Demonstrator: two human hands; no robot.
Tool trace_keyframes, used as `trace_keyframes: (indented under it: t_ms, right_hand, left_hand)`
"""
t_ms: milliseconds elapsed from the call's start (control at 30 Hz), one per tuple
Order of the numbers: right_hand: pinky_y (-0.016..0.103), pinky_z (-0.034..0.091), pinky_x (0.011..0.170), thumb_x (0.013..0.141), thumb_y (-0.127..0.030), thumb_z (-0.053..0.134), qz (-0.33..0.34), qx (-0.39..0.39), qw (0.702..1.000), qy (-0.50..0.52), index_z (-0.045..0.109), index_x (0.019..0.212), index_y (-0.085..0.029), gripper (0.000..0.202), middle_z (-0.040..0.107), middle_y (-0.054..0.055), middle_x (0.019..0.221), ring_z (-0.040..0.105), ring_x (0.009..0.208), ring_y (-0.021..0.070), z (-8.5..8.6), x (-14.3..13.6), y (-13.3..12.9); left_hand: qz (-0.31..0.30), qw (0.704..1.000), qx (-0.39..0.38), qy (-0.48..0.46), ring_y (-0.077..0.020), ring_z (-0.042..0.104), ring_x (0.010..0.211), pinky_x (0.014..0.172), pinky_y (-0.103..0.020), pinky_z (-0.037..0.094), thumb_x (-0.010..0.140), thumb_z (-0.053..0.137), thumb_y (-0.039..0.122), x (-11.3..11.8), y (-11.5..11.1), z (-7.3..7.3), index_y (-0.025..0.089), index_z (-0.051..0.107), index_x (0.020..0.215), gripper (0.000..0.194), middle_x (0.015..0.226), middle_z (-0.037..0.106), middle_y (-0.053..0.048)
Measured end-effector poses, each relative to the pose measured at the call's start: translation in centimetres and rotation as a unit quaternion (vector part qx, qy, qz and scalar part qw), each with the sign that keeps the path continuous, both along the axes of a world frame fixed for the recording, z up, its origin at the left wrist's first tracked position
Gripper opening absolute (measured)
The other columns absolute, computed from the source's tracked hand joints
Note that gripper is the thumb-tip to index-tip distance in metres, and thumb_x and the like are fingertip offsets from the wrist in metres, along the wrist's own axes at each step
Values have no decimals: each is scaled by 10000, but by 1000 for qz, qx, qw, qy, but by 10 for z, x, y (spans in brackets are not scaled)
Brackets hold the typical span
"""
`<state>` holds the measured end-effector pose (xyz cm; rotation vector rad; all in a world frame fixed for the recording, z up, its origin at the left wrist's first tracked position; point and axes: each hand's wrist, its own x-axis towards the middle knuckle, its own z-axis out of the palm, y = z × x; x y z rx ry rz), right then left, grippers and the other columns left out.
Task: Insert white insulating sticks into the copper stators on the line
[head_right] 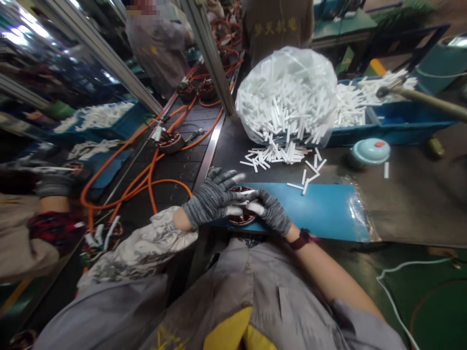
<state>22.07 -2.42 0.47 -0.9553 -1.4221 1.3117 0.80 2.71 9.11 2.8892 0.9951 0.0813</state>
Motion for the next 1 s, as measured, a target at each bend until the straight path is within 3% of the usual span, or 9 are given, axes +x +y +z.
trace_keyframes:
  t_ms: [67, 133, 300, 467, 533, 667, 767, 900, 1000]
  right_hand:
    - [449, 526, 1032, 925, -460, 694, 41, -34, 997, 55, 710, 1087, -270, 250, 740, 38, 1241, 681, 1127, 245, 2, 5, 4]
    - [452, 519, 1041, 903, -463, 721, 56, -45, 996, 57, 716, 1025, -260, 236, 741, 37, 1229, 675, 1132, 243, 2, 10, 7]
    - [445, 540, 974, 869, -484, 747, 53, -47, 997, 3, 734, 978, -236, 271, 772, 38, 1071, 695, 1003, 237, -2, 18, 11]
    - [435, 564, 947, 874, -423, 752, 129, -29, 991, -38, 775, 971, -245, 204, 782, 23, 997, 711, 956, 233, 1, 20, 22]
    - [442, 564, 970, 873, -405, 755, 147, -16, 988, -41, 787, 998, -245, 205, 786, 29, 1047, 710, 1008, 245, 1, 20, 27]
    - [465, 565, 988, 851, -406, 771, 152, 1, 987, -54, 804, 988, -247, 212, 793, 30, 1052, 715, 1026, 265, -2, 18, 36]
    - [480, 561, 994, 827, -427, 787, 146, 2, 988, -49, 807, 948, -238, 225, 799, 34, 1007, 724, 993, 263, -6, 17, 39]
    - [464, 565, 988, 846, -437, 776, 126, 9, 992, -13, 805, 976, -238, 240, 799, 35, 1035, 723, 1029, 252, -11, 14, 37]
    - [450, 567, 982, 883, -430, 746, 117, 26, 993, -13, 800, 1046, -246, 251, 795, 42, 1098, 721, 1053, 250, -12, 11, 34]
  left_hand:
    - [34, 999, 20, 16, -413, 398, 1472, 1183, -738, 196, 859, 719, 604, 9, -3, 0, 382, 667, 1346, 537, 1602, 463, -83]
    - [50, 998, 30, 22, -427, 361, 1495, 1183, -763, 159, 883, 709, 556, 16, -6, -4, 340, 687, 1326, 493, 1608, 449, -106]
    - [-13, 1000, -2, -10, -317, 373, 1518, 1256, -625, 205, 1009, 556, 369, 13, -9, -25, 331, 631, 1396, 396, 1583, 492, -69]
    - [-93, 994, -4, -55, -302, 351, 1530, 1276, -661, 69, 977, 579, 357, -6, 11, -31, 329, 685, 1312, 352, 1485, 600, -41]
    - [-129, 989, -44, -53, -270, 348, 1532, 1295, -604, 98, 948, 619, 305, -9, 24, -28, 328, 735, 1222, 298, 1449, 631, -29]
    - [-149, 972, -159, -85, -214, 395, 1509, 1262, -465, 305, 872, 687, 159, -10, 43, -23, 307, 799, 1060, 263, 1390, 670, -43]
    - [-117, 954, -240, -136, -217, 445, 1481, 1223, -432, 392, 827, 662, 53, -9, 43, -25, 244, 818, 933, 269, 1385, 672, -62]
    - [-8, 938, -307, -163, -249, 565, 1382, 1126, -440, 518, 778, 580, -43, -5, 29, -33, 194, 806, 828, 331, 1396, 664, -70]
    - [33, 933, -320, -162, -263, 633, 1300, 1086, -459, 549, 807, 576, -10, -3, 23, -39, 211, 813, 955, 356, 1396, 664, -73]
